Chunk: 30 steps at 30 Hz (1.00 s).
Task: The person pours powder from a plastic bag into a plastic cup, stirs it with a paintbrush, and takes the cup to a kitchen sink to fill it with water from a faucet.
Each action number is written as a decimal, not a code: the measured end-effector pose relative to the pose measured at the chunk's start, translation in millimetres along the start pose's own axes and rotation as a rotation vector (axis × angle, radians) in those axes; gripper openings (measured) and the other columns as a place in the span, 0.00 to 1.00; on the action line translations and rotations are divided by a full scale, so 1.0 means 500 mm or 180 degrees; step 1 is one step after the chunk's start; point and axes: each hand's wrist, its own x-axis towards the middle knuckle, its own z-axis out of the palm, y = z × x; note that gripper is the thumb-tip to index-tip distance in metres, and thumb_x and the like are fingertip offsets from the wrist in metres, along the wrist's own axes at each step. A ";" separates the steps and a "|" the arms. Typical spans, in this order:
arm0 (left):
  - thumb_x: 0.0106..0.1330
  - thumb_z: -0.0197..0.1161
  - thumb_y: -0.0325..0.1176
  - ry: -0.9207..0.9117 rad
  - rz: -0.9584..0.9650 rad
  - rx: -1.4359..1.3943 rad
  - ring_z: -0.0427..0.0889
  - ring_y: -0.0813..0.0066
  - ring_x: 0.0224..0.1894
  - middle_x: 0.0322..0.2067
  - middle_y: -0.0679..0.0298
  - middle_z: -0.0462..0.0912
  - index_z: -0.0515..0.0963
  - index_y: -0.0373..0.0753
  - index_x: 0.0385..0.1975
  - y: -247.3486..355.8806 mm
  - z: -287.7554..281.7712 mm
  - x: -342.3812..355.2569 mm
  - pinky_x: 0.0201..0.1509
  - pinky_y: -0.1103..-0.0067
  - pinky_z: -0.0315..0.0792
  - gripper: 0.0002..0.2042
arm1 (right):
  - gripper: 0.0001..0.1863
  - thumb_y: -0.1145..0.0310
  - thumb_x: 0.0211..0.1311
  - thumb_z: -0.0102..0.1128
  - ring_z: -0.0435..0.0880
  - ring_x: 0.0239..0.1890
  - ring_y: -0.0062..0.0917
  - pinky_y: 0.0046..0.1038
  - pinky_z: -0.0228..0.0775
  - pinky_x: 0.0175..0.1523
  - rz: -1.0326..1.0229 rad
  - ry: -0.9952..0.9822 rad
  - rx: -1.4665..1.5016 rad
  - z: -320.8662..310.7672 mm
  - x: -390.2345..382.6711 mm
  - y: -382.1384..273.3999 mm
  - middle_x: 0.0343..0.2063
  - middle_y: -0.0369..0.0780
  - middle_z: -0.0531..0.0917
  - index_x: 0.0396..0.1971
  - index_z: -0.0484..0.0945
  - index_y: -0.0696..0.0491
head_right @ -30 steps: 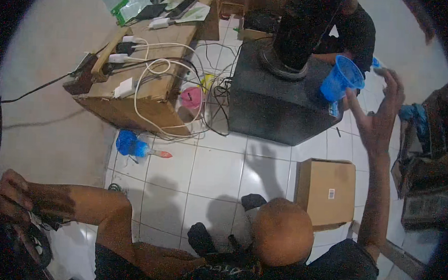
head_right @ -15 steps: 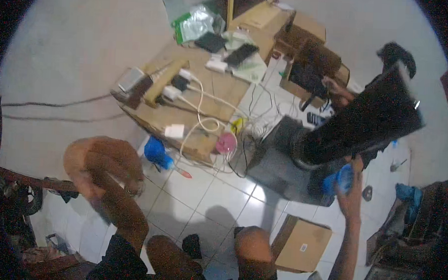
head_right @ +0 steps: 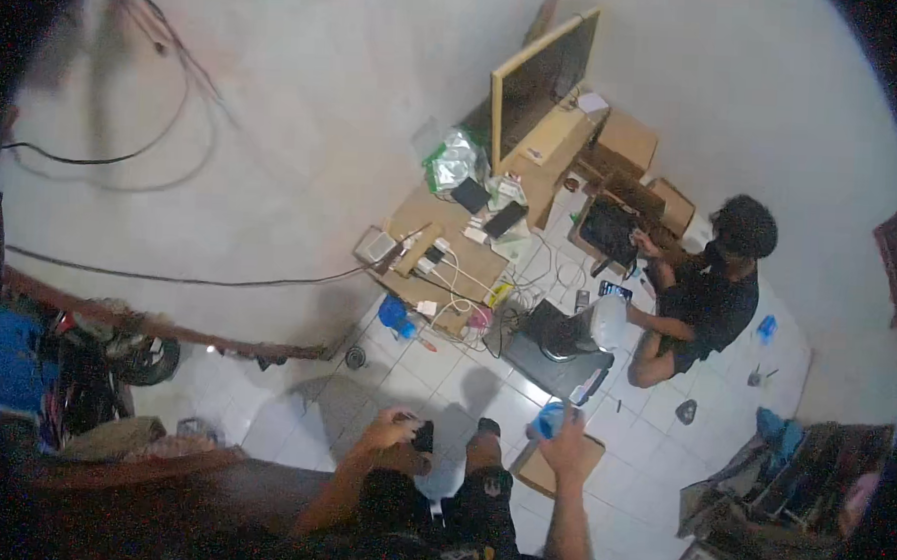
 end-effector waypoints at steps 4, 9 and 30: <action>0.58 0.61 0.33 -0.0811 0.1620 0.0935 0.78 0.73 0.33 0.33 0.63 0.80 0.75 0.35 0.40 0.157 0.039 -0.214 0.38 0.76 0.73 0.12 | 0.49 0.48 0.37 0.73 0.68 0.54 0.48 0.42 0.64 0.56 -0.0206 -0.0531 0.0319 -0.094 -0.037 -0.180 0.51 0.54 0.68 0.59 0.61 0.56; 0.54 0.65 0.37 0.0170 0.1153 0.1314 0.76 0.71 0.37 0.34 0.59 0.77 0.74 0.37 0.37 0.387 -0.003 -0.395 0.43 0.74 0.71 0.14 | 0.52 0.47 0.35 0.74 0.68 0.56 0.50 0.41 0.62 0.60 -0.0728 -0.1638 0.0082 -0.152 0.012 -0.313 0.54 0.58 0.66 0.60 0.60 0.58; 0.56 0.64 0.33 0.4506 0.1195 -0.0026 0.79 0.75 0.36 0.29 0.65 0.81 0.75 0.40 0.41 0.158 -0.260 -0.847 0.40 0.74 0.71 0.13 | 0.51 0.52 0.33 0.77 0.69 0.54 0.48 0.39 0.64 0.58 -0.4507 -0.4032 -0.1001 0.246 -0.168 -0.931 0.51 0.54 0.69 0.60 0.62 0.54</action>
